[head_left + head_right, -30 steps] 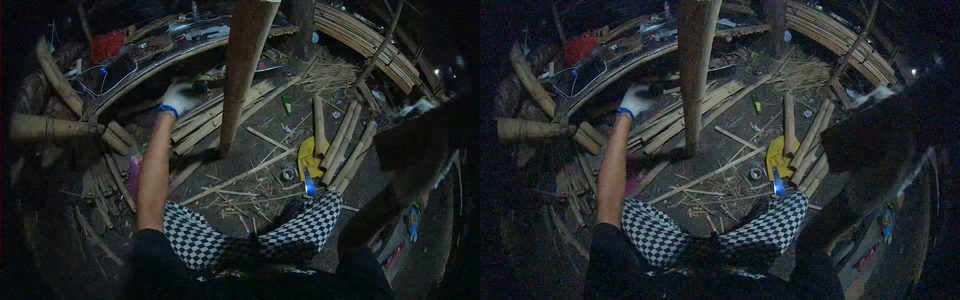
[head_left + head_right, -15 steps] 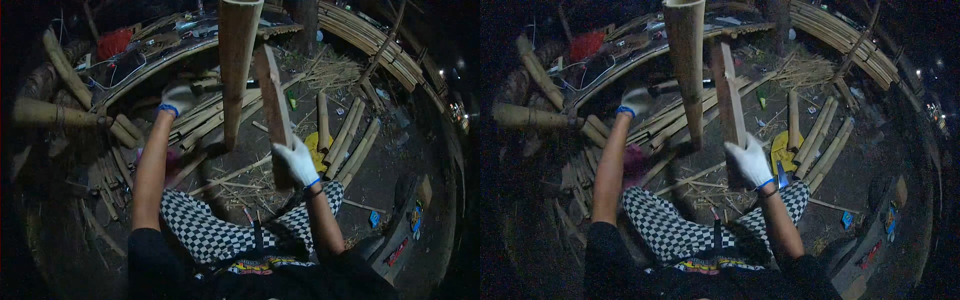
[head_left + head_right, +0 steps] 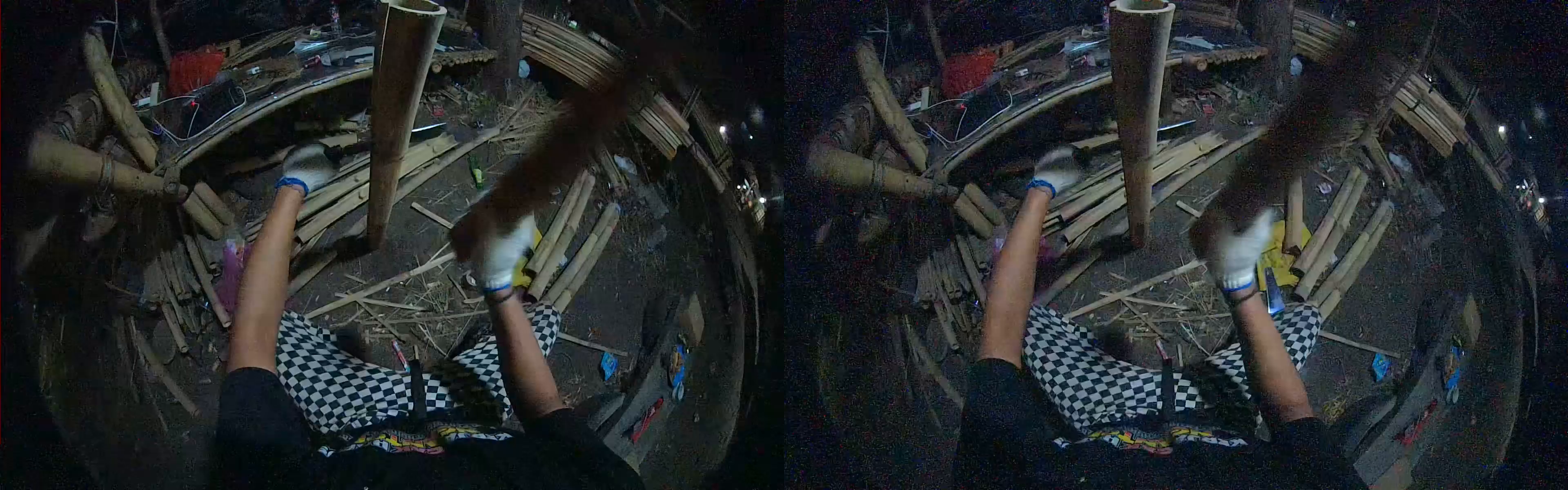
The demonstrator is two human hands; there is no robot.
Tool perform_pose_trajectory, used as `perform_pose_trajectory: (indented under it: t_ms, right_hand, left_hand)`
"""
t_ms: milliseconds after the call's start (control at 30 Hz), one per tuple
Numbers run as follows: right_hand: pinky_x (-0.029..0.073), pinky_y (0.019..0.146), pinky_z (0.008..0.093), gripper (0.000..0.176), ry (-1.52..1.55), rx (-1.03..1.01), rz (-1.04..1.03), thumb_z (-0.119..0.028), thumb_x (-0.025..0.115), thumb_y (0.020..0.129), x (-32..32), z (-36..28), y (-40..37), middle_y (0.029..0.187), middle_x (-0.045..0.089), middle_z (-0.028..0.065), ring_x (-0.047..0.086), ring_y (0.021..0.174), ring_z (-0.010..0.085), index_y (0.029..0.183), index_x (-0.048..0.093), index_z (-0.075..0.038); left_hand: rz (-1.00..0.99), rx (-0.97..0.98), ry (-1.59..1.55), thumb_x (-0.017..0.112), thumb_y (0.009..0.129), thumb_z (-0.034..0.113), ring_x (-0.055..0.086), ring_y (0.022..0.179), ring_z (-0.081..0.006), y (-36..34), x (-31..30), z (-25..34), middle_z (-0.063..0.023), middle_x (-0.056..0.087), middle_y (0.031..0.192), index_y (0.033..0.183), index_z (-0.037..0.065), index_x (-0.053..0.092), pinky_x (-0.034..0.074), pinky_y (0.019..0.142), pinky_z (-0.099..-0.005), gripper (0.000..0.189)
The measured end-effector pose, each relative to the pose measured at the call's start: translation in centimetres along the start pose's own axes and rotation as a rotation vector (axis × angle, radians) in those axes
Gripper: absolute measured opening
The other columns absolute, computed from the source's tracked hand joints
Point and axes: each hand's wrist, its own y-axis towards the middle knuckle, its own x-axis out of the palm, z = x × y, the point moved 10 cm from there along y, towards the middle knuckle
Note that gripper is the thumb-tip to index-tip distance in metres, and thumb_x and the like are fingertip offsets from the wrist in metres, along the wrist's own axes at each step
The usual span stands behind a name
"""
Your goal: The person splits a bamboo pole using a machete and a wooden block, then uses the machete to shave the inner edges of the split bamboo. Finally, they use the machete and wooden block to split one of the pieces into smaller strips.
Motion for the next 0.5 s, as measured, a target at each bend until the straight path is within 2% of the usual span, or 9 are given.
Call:
perform_pose_trajectory:
  t_ms: [33, 100, 167, 300, 333, 400, 433, 467, 500]
  right_hand:
    - [0.051, 0.075, 0.0323, 0.041, -0.676, -0.087, -0.068, -0.024, 0.067, 0.085, 0.5, 1.5, -2.4, 0.102, 0.063, 0.0156, 0.062, 0.083, 0.02, 0.115, 0.054, 0.001]
    - [0.05, 0.069, 0.0325, 0.045, -0.391, 0.791, -0.734, -0.032, 0.069, 0.083, 2.2, 11.2, -10.3, 0.087, 0.065, 0.0105, 0.061, 0.075, 0.0198, 0.11, 0.059, 0.002]
    - [0.05, 0.067, 0.0342, 0.039, -0.241, 0.999, -0.614, -0.032, 0.068, 0.082, 0.1, 11.0, -12.2, 0.075, 0.065, 0.0073, 0.061, 0.071, 0.0171, 0.102, 0.065, 0.002]
    - [0.052, 0.068, 0.0341, 0.04, -0.366, 0.937, -0.513, -0.032, 0.073, 0.08, -2.4, 2.6, -4.1, 0.083, 0.069, 0.0145, 0.065, 0.074, 0.0183, 0.097, 0.066, 0.003]
    - [0.052, 0.068, 0.0329, 0.038, -0.725, 0.685, -0.538, -0.028, 0.075, 0.077, -2.8, -1.8, 0.6, 0.083, 0.069, 0.0143, 0.065, 0.074, 0.0189, 0.097, 0.066, 0.003]
    - [0.052, 0.067, 0.0332, 0.026, -0.424, 0.419, -0.198, -0.014, 0.072, 0.075, -4.7, -7.6, 6.0, 0.081, 0.067, 0.0077, 0.063, 0.073, 0.0196, 0.093, 0.063, 0.002]
    - [0.053, 0.069, 0.0319, 0.024, -0.589, 0.045, -0.103, -0.009, 0.067, 0.077, -5.8, -10.8, 8.7, 0.087, 0.066, 0.0098, 0.063, 0.075, 0.0183, 0.097, 0.06, 0.002]
    - [0.055, 0.074, 0.0327, 0.027, -0.404, -0.068, -0.27, -0.015, 0.06, 0.086, -5.5, -12.2, 10.0, 0.099, 0.065, 0.0143, 0.064, 0.081, 0.0191, 0.107, 0.056, 0.002]
    - [0.056, 0.078, 0.0364, 0.034, 0.178, 0.122, 0.148, -0.026, 0.051, 0.095, -11.0, -6.9, 10.1, 0.108, 0.061, 0.0177, 0.064, 0.089, 0.0223, 0.115, 0.053, 0.002]
  left_hand:
    - [-0.009, 0.007, 0.002, 0.054, 0.086, 0.05, 0.066, 0.092, -0.0311, -0.2, -0.2, 0.5, -0.0164, 0.07, 0.097, 0.096, 0.005, 0.071, 0.051, 0.079, -0.0388, 0.049]
    - [-0.202, -0.113, -0.018, 0.054, 0.086, 0.052, 0.065, 0.099, -0.0321, 0.3, 1.4, -0.1, -0.0204, 0.069, 0.101, 0.1, 0.003, 0.071, 0.05, 0.083, -0.0387, 0.054]
    - [-0.029, -0.008, -0.153, 0.053, 0.086, 0.051, 0.066, 0.092, -0.0343, 0.4, 7.7, -2.9, -0.0209, 0.069, 0.099, 0.099, 0.007, 0.072, 0.051, 0.081, -0.0419, 0.05]
    - [-0.075, -0.116, -0.111, 0.048, 0.089, 0.042, 0.065, 0.093, -0.0392, -2.9, 7.5, 0.0, -0.0202, 0.068, 0.098, 0.094, 0.006, 0.073, 0.049, 0.082, -0.0463, 0.043]
    - [-0.116, -0.114, -0.134, 0.047, 0.09, 0.043, 0.064, 0.094, -0.04, -2.8, 8.5, 0.1, -0.02, 0.067, 0.101, 0.095, 0.007, 0.072, 0.049, 0.083, -0.0471, 0.044]
    - [-0.104, -0.095, -0.142, 0.047, 0.09, 0.043, 0.064, 0.094, -0.0401, -2.2, 8.7, 0.4, -0.0202, 0.067, 0.102, 0.095, 0.007, 0.072, 0.049, 0.083, -0.0472, 0.044]
    - [-0.099, -0.084, -0.151, 0.047, 0.09, 0.043, 0.064, 0.094, -0.0402, -2.5, 9.2, 0.7, -0.0203, 0.067, 0.103, 0.096, 0.008, 0.072, 0.049, 0.083, -0.0473, 0.044]
    - [-0.094, -0.063, -0.165, 0.045, 0.091, 0.042, 0.064, 0.092, -0.0409, -2.7, 8.2, 1.2, -0.0198, 0.067, 0.101, 0.097, 0.008, 0.072, 0.049, 0.082, -0.0479, 0.043]
    - [-0.102, -0.071, -0.17, 0.045, 0.091, 0.042, 0.064, 0.092, -0.0409, -2.7, 8.0, 1.3, -0.0198, 0.067, 0.101, 0.097, 0.008, 0.072, 0.049, 0.082, -0.0479, 0.043]
